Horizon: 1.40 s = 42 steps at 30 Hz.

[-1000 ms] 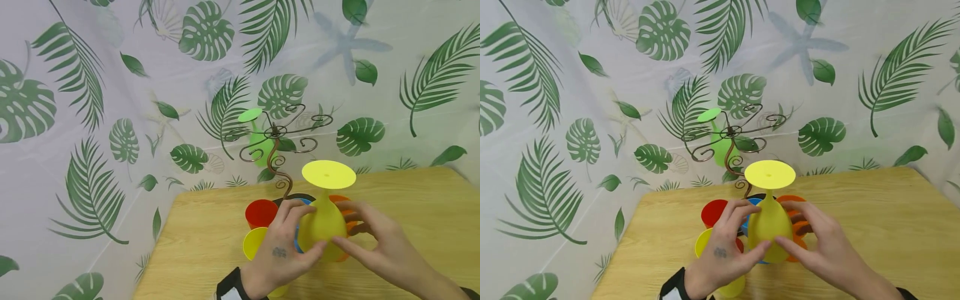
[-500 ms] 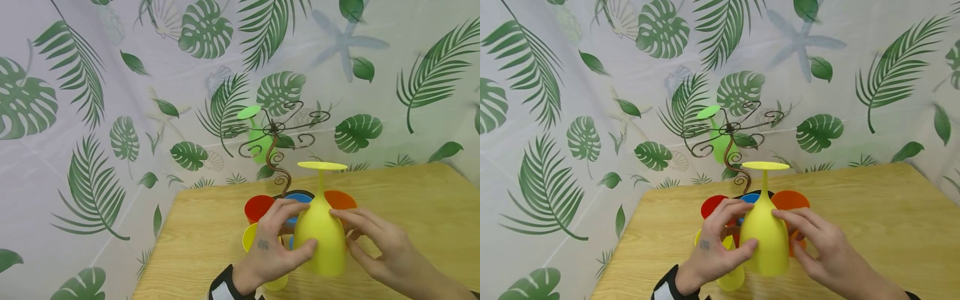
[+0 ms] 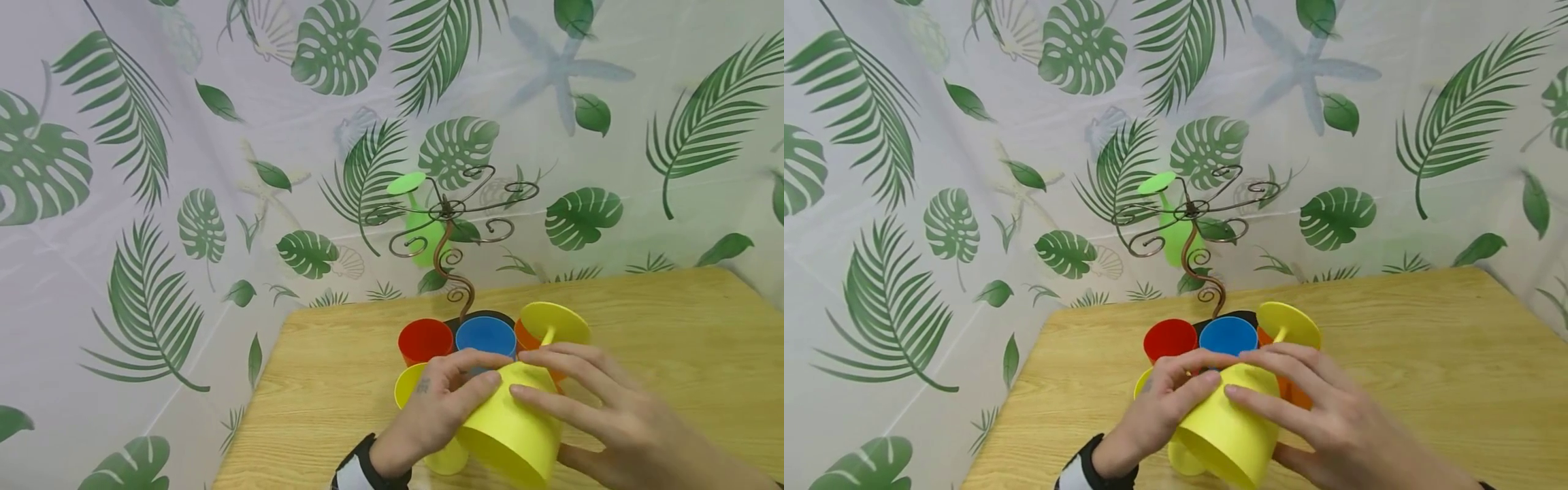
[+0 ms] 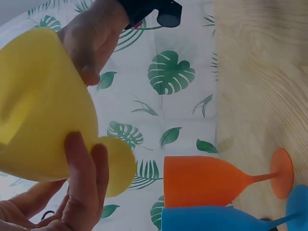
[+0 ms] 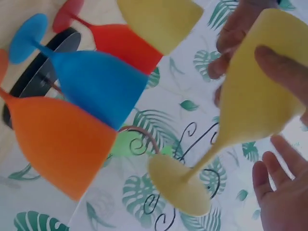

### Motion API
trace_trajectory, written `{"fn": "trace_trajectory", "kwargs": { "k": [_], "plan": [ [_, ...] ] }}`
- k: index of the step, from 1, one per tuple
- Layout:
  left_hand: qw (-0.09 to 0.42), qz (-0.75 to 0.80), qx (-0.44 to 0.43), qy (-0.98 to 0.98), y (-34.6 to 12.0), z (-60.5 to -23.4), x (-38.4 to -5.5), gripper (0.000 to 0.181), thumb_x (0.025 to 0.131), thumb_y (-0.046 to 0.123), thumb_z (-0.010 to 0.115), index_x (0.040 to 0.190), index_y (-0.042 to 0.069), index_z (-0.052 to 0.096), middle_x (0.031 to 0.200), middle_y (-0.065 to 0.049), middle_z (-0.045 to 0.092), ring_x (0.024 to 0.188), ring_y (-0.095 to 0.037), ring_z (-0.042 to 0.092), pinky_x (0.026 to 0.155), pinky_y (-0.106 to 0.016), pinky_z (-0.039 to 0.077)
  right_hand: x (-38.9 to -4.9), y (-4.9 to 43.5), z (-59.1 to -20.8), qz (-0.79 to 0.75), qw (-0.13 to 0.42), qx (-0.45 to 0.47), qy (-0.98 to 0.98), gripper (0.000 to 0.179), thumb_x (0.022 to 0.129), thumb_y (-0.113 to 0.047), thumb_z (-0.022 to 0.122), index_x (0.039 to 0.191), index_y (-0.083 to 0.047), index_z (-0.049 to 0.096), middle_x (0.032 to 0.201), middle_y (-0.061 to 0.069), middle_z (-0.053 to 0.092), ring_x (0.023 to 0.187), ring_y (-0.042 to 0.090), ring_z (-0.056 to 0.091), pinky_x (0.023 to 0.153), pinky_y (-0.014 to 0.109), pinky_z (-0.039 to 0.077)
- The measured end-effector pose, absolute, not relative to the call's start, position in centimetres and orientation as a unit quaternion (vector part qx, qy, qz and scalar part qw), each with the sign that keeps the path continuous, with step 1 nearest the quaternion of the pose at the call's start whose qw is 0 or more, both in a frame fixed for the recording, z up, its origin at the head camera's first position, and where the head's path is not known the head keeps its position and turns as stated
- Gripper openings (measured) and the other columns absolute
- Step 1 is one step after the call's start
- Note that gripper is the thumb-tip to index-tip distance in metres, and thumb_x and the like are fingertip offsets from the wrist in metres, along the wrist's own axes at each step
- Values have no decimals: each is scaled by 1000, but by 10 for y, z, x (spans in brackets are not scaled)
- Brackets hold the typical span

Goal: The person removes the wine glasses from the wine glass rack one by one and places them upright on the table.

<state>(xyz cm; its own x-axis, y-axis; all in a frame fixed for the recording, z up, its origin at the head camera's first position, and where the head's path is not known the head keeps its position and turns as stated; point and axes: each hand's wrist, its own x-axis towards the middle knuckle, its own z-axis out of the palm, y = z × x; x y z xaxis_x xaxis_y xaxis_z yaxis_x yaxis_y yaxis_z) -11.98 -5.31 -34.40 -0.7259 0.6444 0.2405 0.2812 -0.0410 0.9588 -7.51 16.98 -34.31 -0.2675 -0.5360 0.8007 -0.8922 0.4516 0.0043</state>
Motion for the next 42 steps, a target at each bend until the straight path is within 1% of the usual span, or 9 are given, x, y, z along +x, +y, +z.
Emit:
{"fn": "trace_trajectory", "kwargs": {
  "k": [2, 4, 7, 13, 17, 22, 27, 34, 42],
  "plan": [
    [165, 642, 333, 671, -54, -343, -119, 35, 101, 19, 44, 121, -2, 64, 97, -31, 64, 63, -4, 64, 58, -16, 55, -72, 169, -341, 223, 356, 476, -772, 55, 88, -55, 60, 122, -12, 68, 124, 11, 62, 112, 21, 51, 102, 22, 41],
    [180, 641, 329, 670, -54, -343, -119, 37, 103, 20, 41, 119, -5, 64, 94, -34, 64, 61, -4, 62, 57, -14, 53, -70, 169, -341, 225, 326, 476, -785, 58, 85, -55, 64, 125, -13, 65, 125, 5, 61, 112, 17, 52, 90, 29, 53],
    [178, 628, 337, 678, -56, -344, -119, 43, 105, 22, 35, 116, -7, 65, 100, -30, 65, 71, -5, 64, 64, -15, 54, -67, 170, -344, 262, 284, 464, -798, 64, 77, -49, 75, 128, -12, 62, 124, 2, 60, 106, 12, 53, 73, 36, 60],
    [142, 619, 348, 690, -63, -350, -118, 49, 108, 25, 27, 115, -6, 65, 100, -27, 67, 79, -13, 64, 69, -18, 55, -59, 173, -355, 336, 148, 312, -876, 76, 71, -49, 80, 135, -24, 49, 124, -14, 57, 98, 3, 54, 77, 39, 58],
    [76, 561, 362, 740, -65, -353, -117, 39, 107, 25, 34, 115, 3, 65, 93, -15, 70, 79, -11, 61, 68, -18, 54, -67, 174, -371, 375, 138, 283, -872, 78, 69, -46, 83, 134, -21, 48, 122, -13, 58, 97, 5, 59, 78, 37, 59],
    [37, 481, 396, 781, -62, -356, -115, 34, 104, 28, 41, 129, 12, 58, 112, 1, 69, 95, -6, 58, 80, -22, 54, -77, 176, -396, 426, 145, 296, -843, 81, 68, -30, 88, 136, -17, 45, 123, -4, 59, 97, 9, 61, 75, 30, 59],
    [-14, 422, 421, 803, -61, -362, -115, 38, 99, 34, 53, 132, 15, 55, 121, 6, 64, 105, -4, 54, 91, -29, 51, -85, 172, -415, 436, 176, 295, -832, 84, 63, -22, 91, 133, -13, 47, 121, -2, 59, 93, 10, 60, 73, 30, 60],
    [-91, 310, 383, 865, -63, -378, -120, 56, 92, 51, 58, 131, 11, 58, 134, -2, 57, 131, -22, 42, 101, -65, 35, -89, 167, -434, 440, 150, 241, -852, 77, 64, -27, 90, 129, -14, 48, 116, -8, 58, 90, 7, 58, 69, 29, 59],
    [-144, 184, 383, 894, -68, -384, -122, 76, 83, 69, 55, 132, 10, 58, 140, -9, 52, 137, -29, 32, 101, -68, 31, -97, 164, -450, 459, 161, 282, -827, 76, 68, -23, 88, 130, -10, 47, 114, -2, 62, 92, 9, 60, 68, 29, 59]
  ]
}}
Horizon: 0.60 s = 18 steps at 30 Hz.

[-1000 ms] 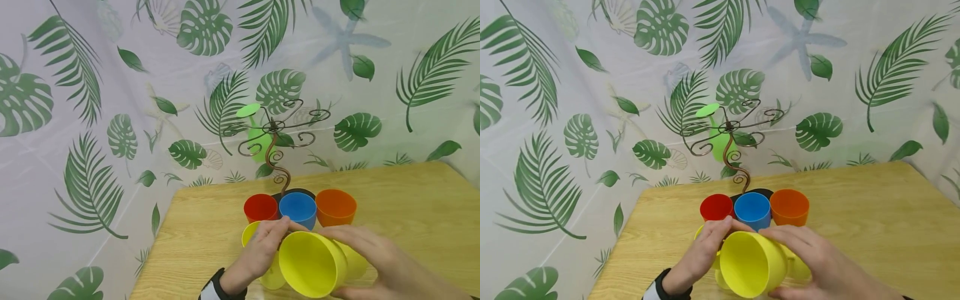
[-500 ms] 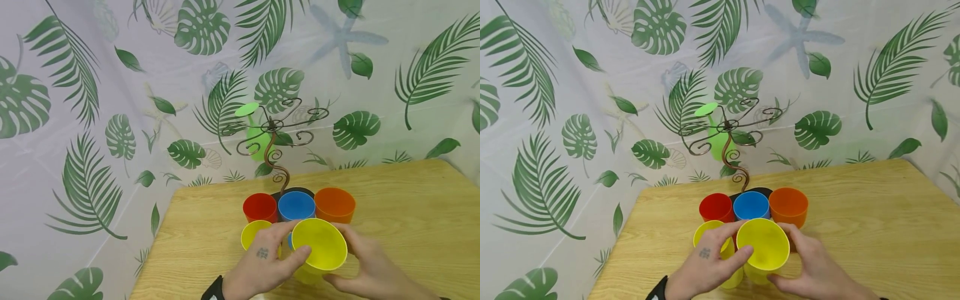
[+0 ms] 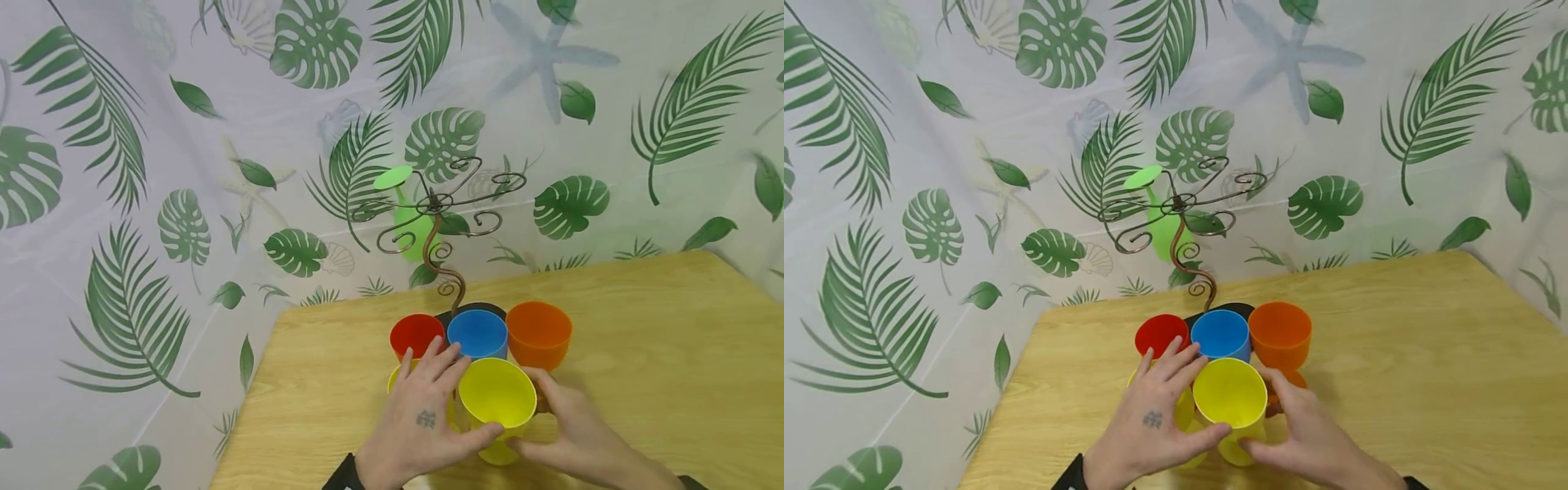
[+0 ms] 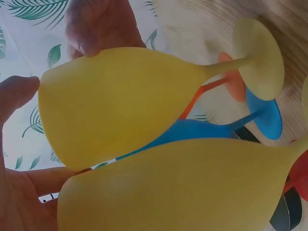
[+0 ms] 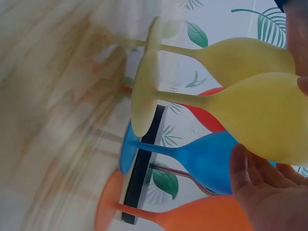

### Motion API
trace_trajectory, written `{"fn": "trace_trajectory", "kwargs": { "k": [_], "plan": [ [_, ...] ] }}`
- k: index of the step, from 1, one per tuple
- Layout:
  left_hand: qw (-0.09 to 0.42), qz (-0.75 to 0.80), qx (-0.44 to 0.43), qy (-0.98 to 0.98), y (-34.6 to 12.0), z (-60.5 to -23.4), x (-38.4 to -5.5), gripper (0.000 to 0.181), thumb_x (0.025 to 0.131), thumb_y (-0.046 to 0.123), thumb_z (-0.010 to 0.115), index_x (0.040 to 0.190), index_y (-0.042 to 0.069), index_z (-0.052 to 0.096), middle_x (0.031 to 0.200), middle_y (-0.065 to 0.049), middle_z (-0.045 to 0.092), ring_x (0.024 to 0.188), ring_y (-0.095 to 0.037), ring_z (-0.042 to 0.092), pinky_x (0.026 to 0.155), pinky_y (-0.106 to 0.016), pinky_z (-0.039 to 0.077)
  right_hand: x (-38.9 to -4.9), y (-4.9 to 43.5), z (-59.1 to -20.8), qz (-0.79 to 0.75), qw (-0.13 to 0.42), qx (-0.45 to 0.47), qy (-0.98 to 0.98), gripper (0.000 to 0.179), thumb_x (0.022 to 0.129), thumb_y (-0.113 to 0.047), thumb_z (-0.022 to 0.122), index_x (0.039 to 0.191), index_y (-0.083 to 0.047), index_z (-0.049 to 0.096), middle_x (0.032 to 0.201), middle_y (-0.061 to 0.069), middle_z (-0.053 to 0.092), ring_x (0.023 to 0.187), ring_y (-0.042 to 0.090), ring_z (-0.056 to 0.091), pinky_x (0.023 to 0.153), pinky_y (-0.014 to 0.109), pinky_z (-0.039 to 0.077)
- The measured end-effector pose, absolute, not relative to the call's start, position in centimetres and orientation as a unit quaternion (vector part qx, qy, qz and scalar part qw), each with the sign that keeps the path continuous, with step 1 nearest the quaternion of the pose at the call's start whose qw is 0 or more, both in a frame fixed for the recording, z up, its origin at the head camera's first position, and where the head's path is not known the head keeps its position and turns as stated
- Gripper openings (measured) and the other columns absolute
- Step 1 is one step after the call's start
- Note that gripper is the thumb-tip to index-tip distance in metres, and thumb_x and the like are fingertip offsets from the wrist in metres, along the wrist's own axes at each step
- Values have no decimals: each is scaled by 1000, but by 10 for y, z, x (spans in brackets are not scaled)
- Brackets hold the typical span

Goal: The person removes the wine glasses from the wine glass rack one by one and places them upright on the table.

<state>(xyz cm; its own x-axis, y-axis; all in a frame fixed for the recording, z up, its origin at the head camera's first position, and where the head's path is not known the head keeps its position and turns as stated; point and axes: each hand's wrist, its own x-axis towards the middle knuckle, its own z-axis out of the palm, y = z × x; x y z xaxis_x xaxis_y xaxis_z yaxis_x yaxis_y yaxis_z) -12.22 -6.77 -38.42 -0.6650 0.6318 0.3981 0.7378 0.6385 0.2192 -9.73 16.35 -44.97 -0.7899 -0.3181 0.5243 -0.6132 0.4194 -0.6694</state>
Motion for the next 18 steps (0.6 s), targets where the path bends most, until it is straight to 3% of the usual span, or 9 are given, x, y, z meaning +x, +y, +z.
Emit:
{"fn": "trace_trajectory", "kwargs": {
  "k": [8, 18],
  "plan": [
    [148, -115, -386, -903, -68, -388, -125, 82, 86, 73, 44, 135, 10, 56, 144, -11, 48, 138, -31, 27, 104, -67, 28, -103, 161, -462, 451, 149, 242, -846, 74, 66, -27, 89, 126, -11, 49, 111, -7, 60, 85, 7, 60, 66, 32, 59],
    [108, -119, -372, -914, -68, -390, -128, 83, 86, 72, 45, 141, 10, 50, 150, -10, 39, 140, -28, 24, 105, -67, 25, -107, 161, -468, 459, 138, 248, -842, 71, 71, -32, 85, 128, -9, 49, 117, -4, 60, 94, 9, 59, 69, 30, 60]
  ]
}}
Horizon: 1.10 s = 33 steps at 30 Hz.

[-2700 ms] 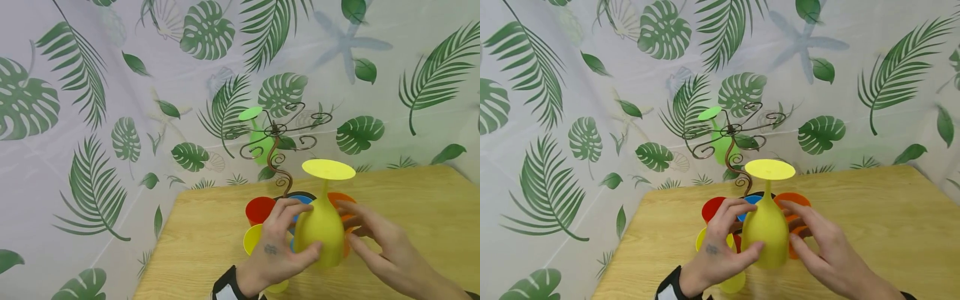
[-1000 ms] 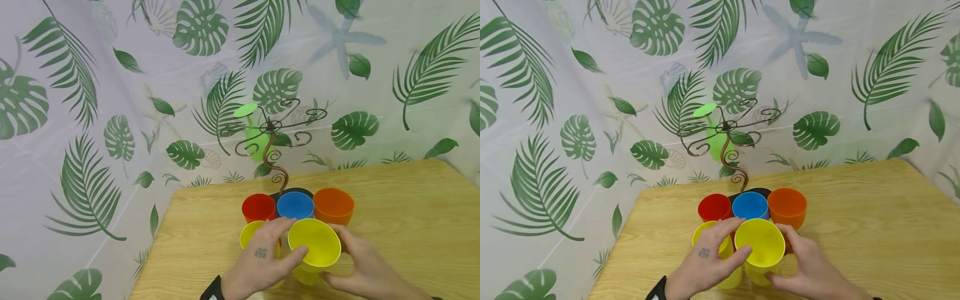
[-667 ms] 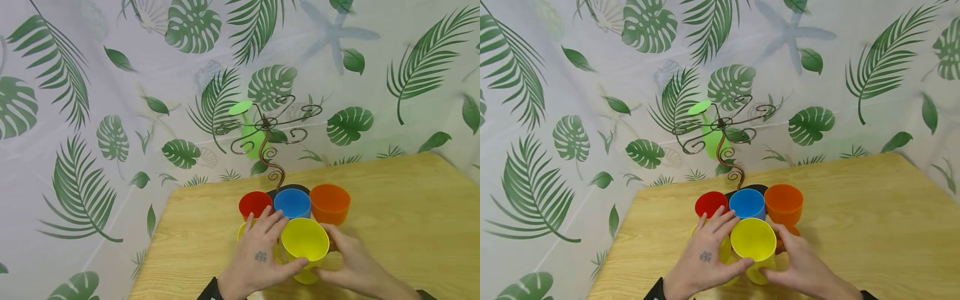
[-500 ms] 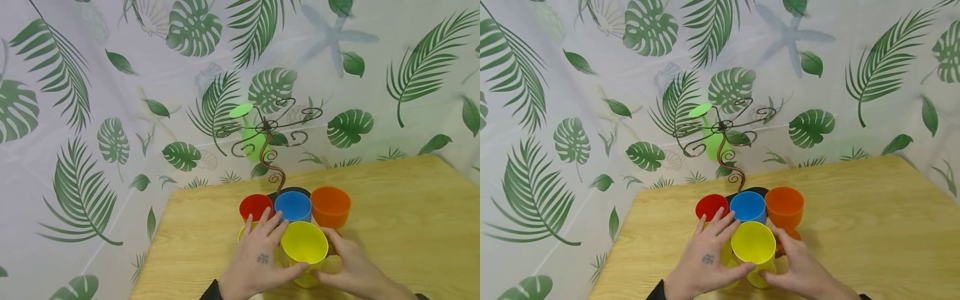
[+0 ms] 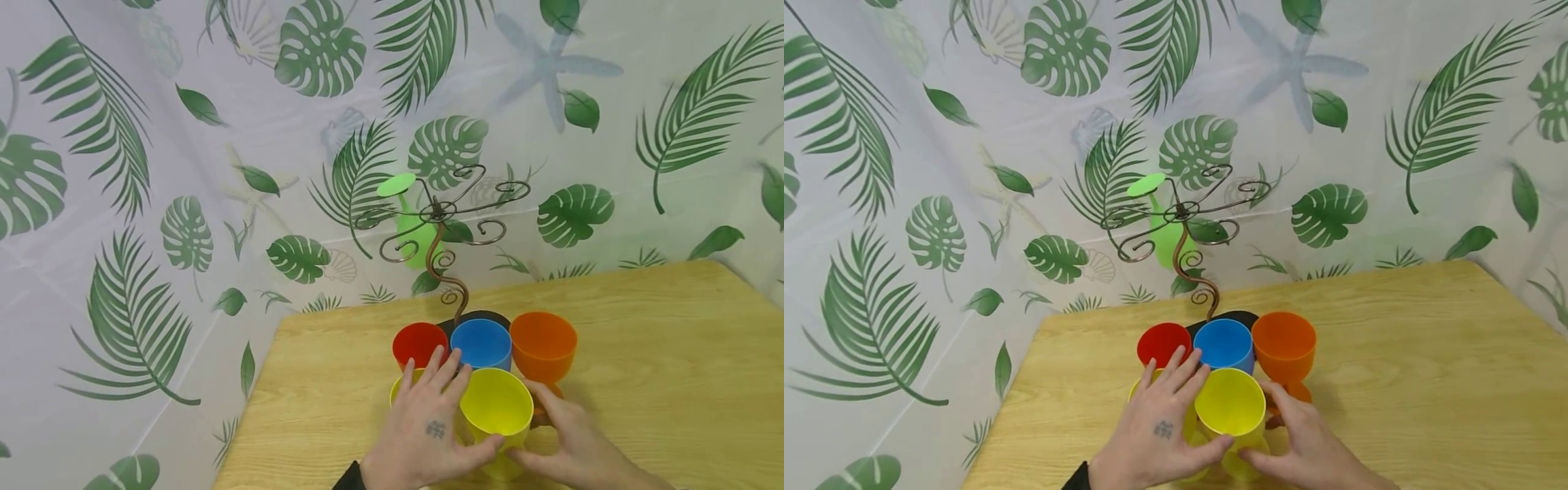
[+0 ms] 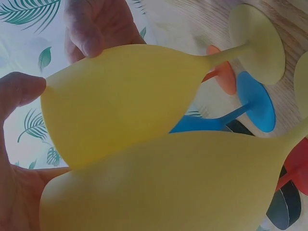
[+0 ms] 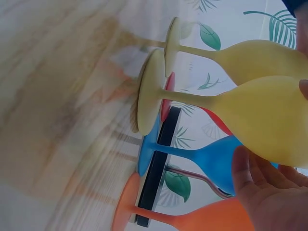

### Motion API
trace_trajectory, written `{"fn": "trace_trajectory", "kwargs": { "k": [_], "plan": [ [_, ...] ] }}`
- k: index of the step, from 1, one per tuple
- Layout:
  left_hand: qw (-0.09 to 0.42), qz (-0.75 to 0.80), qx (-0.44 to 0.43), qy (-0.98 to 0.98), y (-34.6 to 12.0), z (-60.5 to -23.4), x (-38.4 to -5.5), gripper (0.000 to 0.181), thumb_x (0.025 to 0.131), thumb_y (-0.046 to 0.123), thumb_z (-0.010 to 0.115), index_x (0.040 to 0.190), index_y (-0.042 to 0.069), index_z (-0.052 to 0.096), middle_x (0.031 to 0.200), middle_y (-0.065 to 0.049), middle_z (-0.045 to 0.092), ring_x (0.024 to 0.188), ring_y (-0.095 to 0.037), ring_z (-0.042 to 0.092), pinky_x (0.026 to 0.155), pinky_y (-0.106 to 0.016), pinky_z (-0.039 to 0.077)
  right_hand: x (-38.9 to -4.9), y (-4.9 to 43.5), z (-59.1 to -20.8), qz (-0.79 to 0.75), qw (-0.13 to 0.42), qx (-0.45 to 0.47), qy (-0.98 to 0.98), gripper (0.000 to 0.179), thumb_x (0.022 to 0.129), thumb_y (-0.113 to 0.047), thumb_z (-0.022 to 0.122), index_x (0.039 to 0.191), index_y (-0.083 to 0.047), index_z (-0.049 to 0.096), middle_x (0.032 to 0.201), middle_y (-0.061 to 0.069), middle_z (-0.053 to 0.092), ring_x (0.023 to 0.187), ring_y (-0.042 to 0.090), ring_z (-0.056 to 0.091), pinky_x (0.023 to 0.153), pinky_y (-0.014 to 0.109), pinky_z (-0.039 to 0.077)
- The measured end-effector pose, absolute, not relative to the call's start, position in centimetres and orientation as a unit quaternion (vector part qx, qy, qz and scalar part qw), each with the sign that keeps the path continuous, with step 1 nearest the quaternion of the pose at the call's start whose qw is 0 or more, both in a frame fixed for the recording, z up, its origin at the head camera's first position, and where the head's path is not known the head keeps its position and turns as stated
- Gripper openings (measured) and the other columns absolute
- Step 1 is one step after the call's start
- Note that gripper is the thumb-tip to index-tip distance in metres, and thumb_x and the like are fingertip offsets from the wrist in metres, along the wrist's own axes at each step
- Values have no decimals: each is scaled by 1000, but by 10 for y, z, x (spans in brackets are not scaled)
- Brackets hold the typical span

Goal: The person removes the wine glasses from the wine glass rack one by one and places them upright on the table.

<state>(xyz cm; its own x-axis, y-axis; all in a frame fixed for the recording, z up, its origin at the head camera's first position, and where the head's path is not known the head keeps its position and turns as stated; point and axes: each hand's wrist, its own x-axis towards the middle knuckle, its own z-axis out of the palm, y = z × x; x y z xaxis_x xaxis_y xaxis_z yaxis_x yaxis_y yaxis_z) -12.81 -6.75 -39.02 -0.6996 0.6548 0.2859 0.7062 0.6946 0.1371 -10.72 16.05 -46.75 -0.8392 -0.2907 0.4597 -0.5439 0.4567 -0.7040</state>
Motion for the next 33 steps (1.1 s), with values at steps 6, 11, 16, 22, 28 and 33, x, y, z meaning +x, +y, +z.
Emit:
{"fn": "trace_trajectory", "kwargs": {
  "k": [6, 11, 16, 22, 28, 33],
  "plan": [
    [95, -119, -375, -914, -67, -390, -130, 83, 88, 69, 43, 142, 6, 48, 148, -11, 42, 139, -26, 27, 104, -68, 26, -107, 159, -466, 464, 108, 226, -850, 70, 74, -38, 82, 129, -11, 49, 118, -3, 60, 93, 9, 61, 70, 32, 60],
    [84, -118, -382, -913, -67, -391, -132, 84, 90, 69, 41, 142, 4, 46, 149, -12, 41, 139, -26, 26, 103, -68, 28, -109, 159, -467, 468, 92, 217, -852, 71, 75, -42, 80, 130, -10, 48, 119, 0, 61, 93, 10, 62, 71, 32, 60],
    [62, -113, -377, -917, -67, -391, -132, 84, 91, 68, 40, 145, 4, 42, 151, -11, 37, 140, -25, 24, 106, -66, 26, -109, 159, -466, 461, 85, 217, -857, 71, 76, -42, 79, 131, -10, 48, 121, 2, 62, 94, 10, 62, 72, 31, 60],
    [45, -106, -365, -924, -67, -390, -132, 84, 91, 67, 39, 148, 6, 37, 154, -10, 32, 141, -24, 21, 107, -65, 26, -110, 158, -465, 456, 83, 227, -857, 70, 78, -43, 77, 132, -9, 47, 122, 2, 61, 95, 10, 62, 73, 31, 60],
    [44, -106, -367, -923, -67, -389, -131, 83, 92, 67, 37, 148, 7, 37, 154, -10, 32, 141, -24, 22, 107, -65, 26, -110, 158, -465, 462, 83, 236, -851, 71, 79, -42, 77, 134, -9, 46, 123, 2, 61, 96, 11, 62, 73, 33, 60],
    [36, -100, -368, -924, -68, -388, -131, 83, 92, 69, 34, 149, 8, 37, 154, -9, 32, 141, -24, 22, 107, -65, 25, -109, 158, -466, 463, 94, 238, -849, 72, 78, -42, 78, 134, -10, 47, 124, -1, 61, 95, 10, 62, 74, 33, 60]
  ]
}}
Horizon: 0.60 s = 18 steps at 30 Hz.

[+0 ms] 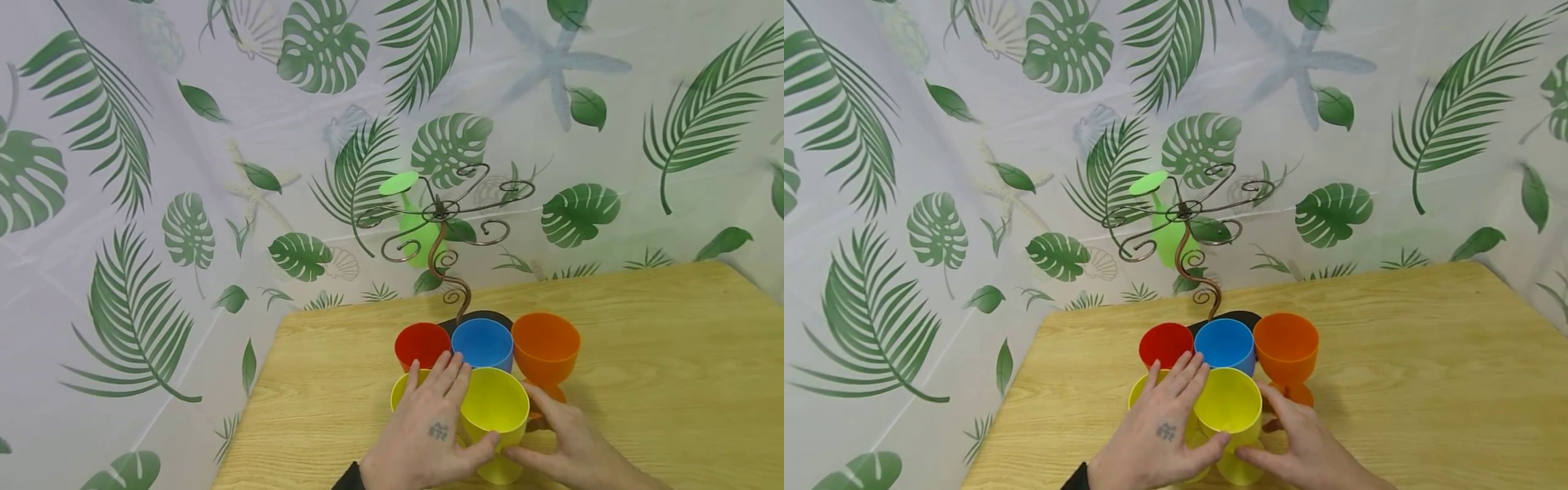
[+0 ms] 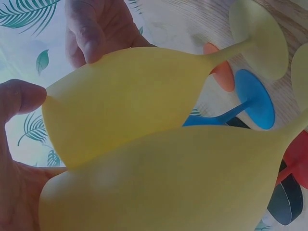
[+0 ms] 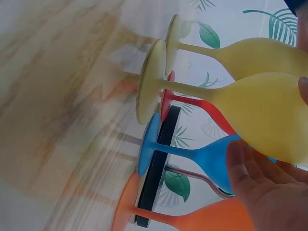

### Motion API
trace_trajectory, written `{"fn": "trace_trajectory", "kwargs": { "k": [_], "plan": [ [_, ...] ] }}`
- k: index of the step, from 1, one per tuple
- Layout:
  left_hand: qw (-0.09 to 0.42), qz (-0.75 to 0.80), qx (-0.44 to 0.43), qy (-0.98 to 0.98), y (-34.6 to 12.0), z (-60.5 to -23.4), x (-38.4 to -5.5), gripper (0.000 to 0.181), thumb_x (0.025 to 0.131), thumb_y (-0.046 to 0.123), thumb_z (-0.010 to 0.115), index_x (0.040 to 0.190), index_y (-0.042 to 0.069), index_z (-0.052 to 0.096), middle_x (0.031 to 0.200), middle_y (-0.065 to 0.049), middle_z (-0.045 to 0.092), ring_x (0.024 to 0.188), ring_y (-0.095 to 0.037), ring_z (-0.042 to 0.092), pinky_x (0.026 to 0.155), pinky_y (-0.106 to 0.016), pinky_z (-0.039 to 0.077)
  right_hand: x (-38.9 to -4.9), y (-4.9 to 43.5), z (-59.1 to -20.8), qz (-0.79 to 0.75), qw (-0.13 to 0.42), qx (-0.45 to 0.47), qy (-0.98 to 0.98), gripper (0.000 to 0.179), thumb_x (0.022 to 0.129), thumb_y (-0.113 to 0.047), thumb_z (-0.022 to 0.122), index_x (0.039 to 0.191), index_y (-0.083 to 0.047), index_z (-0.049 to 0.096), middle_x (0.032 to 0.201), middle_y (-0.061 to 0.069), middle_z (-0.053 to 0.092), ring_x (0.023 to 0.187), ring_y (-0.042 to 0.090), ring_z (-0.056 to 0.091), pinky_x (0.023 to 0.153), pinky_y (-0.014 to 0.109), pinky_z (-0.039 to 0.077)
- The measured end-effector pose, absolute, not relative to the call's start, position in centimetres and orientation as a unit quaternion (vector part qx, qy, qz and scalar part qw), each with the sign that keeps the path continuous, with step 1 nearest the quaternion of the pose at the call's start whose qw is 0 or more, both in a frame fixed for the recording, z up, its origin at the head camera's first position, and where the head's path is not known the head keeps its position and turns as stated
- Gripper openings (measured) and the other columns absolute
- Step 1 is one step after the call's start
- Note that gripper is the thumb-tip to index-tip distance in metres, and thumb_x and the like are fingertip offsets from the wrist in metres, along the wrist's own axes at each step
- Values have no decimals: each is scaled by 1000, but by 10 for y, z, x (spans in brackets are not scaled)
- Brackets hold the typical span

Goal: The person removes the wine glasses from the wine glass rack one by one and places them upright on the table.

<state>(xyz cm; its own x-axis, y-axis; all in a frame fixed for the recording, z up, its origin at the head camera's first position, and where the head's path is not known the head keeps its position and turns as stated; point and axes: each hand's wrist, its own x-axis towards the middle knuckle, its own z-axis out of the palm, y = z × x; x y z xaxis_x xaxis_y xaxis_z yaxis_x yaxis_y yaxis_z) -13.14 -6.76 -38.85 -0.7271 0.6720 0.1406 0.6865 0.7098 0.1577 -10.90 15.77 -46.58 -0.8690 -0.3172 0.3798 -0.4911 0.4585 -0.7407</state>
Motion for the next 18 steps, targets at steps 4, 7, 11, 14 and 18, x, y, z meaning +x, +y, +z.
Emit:
{"fn": "trace_trajectory", "kwargs": {
  "k": [4, 7, 11, 14, 18],
  "plan": [
    [34, -96, -368, -924, -68, -388, -132, 83, 92, 69, 34, 149, 8, 37, 154, -9, 32, 141, -24, 23, 107, -65, 26, -109, 157, -466, 460, 97, 236, -851, 73, 77, -43, 78, 135, -10, 47, 124, -2, 60, 95, 10, 61, 75, 34, 60],
    [35, -93, -368, -924, -68, -387, -132, 83, 92, 69, 33, 149, 8, 37, 154, -8, 32, 141, -24, 23, 107, -64, 26, -109, 158, -466, 462, 78, 233, -852, 74, 78, -43, 77, 136, -9, 45, 125, 1, 60, 95, 11, 62, 74, 34, 60],
    [37, -96, -370, -923, -69, -386, -131, 84, 92, 70, 33, 149, 8, 36, 155, -8, 30, 141, -23, 22, 108, -63, 25, -107, 161, -465, 465, 51, 229, -853, 76, 79, -41, 77, 138, -6, 43, 126, 7, 59, 95, 14, 62, 73, 36, 60],
    [43, -112, -373, -920, -70, -384, -130, 85, 91, 69, 37, 149, 7, 35, 155, -8, 30, 141, -22, 21, 108, -63, 26, -105, 165, -462, 465, 40, 228, -855, 79, 78, -41, 77, 138, -3, 42, 127, 11, 58, 97, 15, 62, 73, 37, 60],
    [70, -132, -377, -914, -73, -380, -130, 84, 91, 67, 41, 147, 5, 38, 153, -9, 35, 141, -21, 23, 106, -64, 30, -101, 171, -457, 450, 40, 225, -864, 82, 77, -47, 76, 139, -6, 43, 128, 7, 60, 100, 16, 61, 75, 37, 59]
  ]
}}
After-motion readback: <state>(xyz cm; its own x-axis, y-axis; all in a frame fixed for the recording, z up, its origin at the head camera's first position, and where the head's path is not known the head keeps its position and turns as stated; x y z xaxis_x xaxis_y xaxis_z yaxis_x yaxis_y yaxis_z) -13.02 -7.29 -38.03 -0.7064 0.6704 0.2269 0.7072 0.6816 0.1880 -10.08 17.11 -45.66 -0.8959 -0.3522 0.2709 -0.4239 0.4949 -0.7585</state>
